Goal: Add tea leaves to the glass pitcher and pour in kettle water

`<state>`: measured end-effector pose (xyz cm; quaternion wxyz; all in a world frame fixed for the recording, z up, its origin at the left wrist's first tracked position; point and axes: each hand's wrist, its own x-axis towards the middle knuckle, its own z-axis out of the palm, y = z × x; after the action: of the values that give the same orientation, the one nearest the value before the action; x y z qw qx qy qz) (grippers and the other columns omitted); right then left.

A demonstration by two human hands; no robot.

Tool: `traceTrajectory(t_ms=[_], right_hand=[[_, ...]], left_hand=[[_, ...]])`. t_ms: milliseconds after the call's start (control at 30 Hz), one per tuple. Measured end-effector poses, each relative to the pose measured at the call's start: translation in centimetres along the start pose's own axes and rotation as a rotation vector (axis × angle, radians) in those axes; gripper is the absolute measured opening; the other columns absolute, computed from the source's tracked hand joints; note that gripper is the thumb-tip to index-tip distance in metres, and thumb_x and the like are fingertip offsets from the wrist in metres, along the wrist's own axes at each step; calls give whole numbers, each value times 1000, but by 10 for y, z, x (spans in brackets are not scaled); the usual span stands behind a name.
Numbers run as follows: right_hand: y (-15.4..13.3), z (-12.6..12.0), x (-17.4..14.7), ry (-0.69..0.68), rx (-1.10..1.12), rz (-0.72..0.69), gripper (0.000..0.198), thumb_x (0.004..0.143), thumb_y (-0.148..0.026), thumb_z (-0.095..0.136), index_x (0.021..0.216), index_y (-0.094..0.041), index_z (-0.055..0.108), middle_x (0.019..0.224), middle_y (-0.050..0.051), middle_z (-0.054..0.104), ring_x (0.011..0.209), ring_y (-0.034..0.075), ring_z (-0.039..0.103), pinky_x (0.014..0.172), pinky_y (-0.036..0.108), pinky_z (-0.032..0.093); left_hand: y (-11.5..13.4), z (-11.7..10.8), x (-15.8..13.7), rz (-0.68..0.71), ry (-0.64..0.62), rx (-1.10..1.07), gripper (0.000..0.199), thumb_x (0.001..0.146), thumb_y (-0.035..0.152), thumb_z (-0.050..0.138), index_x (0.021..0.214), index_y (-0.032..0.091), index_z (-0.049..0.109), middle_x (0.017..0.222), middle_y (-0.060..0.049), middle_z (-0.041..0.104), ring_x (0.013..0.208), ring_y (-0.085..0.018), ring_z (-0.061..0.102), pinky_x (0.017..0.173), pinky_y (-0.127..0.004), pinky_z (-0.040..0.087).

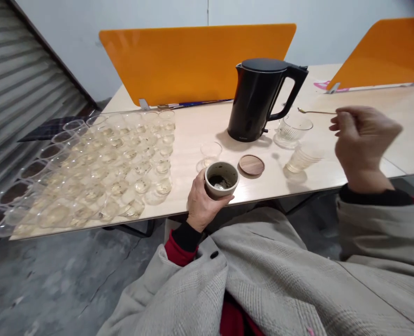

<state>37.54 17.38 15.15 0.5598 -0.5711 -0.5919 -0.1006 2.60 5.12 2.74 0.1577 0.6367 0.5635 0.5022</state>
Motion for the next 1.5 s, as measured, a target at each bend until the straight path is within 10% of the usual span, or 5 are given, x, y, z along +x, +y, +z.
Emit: traceTrajectory(t_ms=[200, 400, 633, 1500], right_hand=[[-91, -39, -53, -122, 512, -78, 17, 89, -16, 75, 102, -22, 84, 78, 2, 74, 66, 15, 68, 60, 31, 52], [-126, -52, -64, -610, 318, -502, 22, 102, -12, 66, 114, -27, 77, 99, 1, 78, 86, 15, 74, 73, 30, 57], [-131, -26, -71, -719, 218, -934, 27, 104, -6, 55, 120, -21, 71, 101, 6, 77, 90, 20, 71, 73, 32, 56], [-140, -18, -54, -932, 121, -1077, 26, 109, -14, 48, 109, -25, 72, 99, 5, 76, 89, 21, 66, 71, 35, 53]], left_hand=[[1, -3, -4, 66, 4, 43, 107, 66, 47, 101, 153, 28, 42, 143, -12, 68, 133, -35, 68, 115, -52, 57], [1, -3, -8, 177, 53, 45, 102, 74, 58, 95, 155, 26, 43, 146, -13, 67, 134, -33, 68, 115, -49, 57], [4, -4, -8, 243, 82, 85, 100, 77, 62, 93, 155, 23, 44, 143, -14, 69, 131, -33, 70, 111, -48, 59], [7, -7, -8, 395, 81, 113, 94, 86, 62, 84, 159, 22, 39, 143, -18, 69, 131, -35, 70, 109, -52, 62]])
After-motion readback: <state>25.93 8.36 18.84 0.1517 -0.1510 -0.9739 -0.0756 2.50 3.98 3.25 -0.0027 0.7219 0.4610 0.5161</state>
